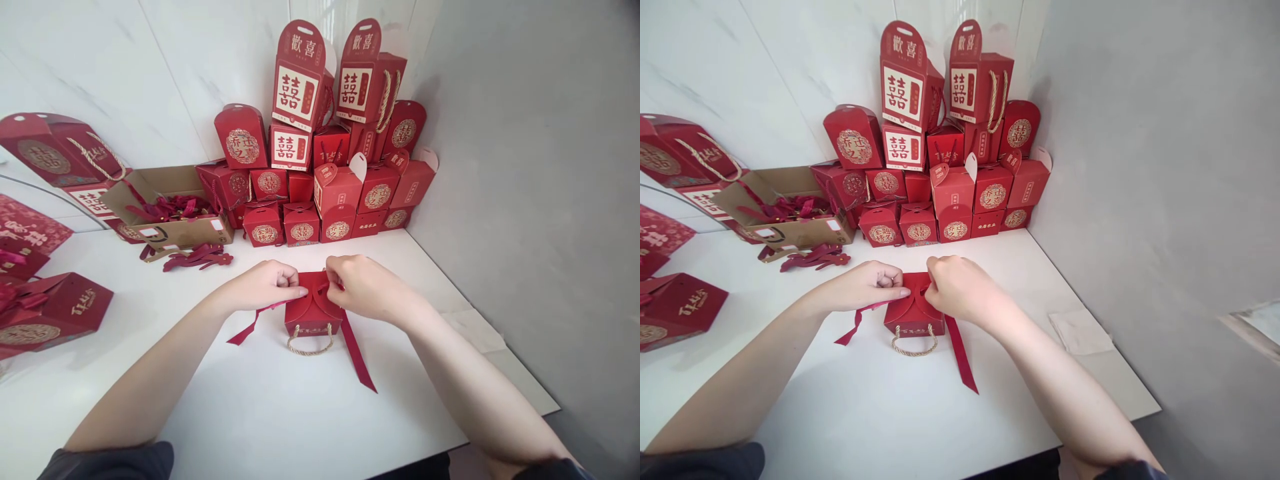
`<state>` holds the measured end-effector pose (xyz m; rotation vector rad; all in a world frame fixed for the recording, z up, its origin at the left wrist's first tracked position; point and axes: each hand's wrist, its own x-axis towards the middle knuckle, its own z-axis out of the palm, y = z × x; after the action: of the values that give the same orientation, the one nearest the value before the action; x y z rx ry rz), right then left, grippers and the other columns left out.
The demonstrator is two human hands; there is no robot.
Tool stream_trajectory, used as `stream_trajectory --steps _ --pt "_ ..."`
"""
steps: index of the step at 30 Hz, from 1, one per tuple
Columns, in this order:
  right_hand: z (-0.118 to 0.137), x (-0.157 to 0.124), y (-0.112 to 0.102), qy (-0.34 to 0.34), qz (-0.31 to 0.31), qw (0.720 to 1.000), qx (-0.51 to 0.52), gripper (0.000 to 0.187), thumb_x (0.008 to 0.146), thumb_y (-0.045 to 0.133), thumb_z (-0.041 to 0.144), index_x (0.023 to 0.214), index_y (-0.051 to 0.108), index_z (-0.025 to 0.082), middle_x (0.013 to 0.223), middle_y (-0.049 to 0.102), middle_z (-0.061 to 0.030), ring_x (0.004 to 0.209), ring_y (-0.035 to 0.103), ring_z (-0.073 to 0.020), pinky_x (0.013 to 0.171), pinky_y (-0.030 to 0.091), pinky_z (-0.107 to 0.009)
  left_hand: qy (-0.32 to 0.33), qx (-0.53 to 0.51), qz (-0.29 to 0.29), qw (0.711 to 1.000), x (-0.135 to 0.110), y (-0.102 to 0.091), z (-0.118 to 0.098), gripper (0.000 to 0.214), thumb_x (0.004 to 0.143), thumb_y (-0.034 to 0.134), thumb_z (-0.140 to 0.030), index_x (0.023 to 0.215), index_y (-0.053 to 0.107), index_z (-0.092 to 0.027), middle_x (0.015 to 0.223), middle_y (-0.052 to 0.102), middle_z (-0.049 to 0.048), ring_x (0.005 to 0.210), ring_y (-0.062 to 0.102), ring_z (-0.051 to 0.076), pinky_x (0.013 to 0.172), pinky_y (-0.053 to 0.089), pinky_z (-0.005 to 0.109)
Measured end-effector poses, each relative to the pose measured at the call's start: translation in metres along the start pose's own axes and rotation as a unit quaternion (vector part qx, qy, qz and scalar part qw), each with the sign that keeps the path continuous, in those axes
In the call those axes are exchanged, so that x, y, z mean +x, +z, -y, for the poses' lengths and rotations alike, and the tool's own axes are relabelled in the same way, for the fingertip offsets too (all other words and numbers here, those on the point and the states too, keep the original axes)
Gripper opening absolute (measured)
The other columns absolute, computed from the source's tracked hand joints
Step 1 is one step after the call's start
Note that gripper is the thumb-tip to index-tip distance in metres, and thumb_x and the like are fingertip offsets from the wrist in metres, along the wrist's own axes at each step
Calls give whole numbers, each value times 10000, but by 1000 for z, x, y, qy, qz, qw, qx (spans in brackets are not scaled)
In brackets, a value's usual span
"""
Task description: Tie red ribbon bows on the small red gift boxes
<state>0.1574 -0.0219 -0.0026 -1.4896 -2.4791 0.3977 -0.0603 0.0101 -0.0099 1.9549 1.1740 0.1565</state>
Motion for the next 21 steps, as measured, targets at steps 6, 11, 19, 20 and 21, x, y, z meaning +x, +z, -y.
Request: stream_trajectory --steps 6,11,19,20,21 --pt "-15 5 -7 46 62 979 187 142 863 372 180 848 509 214 768 606 -9 606 499 -137 538 351 -242 4 -18 7 1000 1 2 0 397 807 589 -536 655 487 -184 548 402 -48 498 301 84 480 254 224" --pt "-16 5 -8 47 86 978 184 248 852 549 453 804 574 211 801 628 -19 635 527 -148 540 367 -261 11 -38 19 999 3 0 3 383 773 641 -525 665 526 -176 546 412 -51 497 302 78 483 254 221" --pt "-25 2 -16 8 144 973 182 187 847 587 407 880 620 226 792 611 -6 568 510 -123 495 370 -251 -3 -51 67 996 6 -8 9 349 723 713 -492 727 584 -168 495 367 -74 478 258 69 479 215 218" --pt "-25 2 -18 -8 152 972 182 178 836 606 386 932 615 236 815 619 0 585 518 -123 506 379 -246 -3 -52 69 996 6 -8 9 352 725 712 -496 729 586 -167 495 366 -74 477 257 69 479 213 217" --pt "-25 1 -19 -28 153 971 180 167 835 608 359 953 612 240 827 626 4 613 528 -124 526 387 -242 -3 -53 70 996 6 -8 9 355 726 711 -498 731 589 -165 495 366 -74 476 256 69 479 212 216"
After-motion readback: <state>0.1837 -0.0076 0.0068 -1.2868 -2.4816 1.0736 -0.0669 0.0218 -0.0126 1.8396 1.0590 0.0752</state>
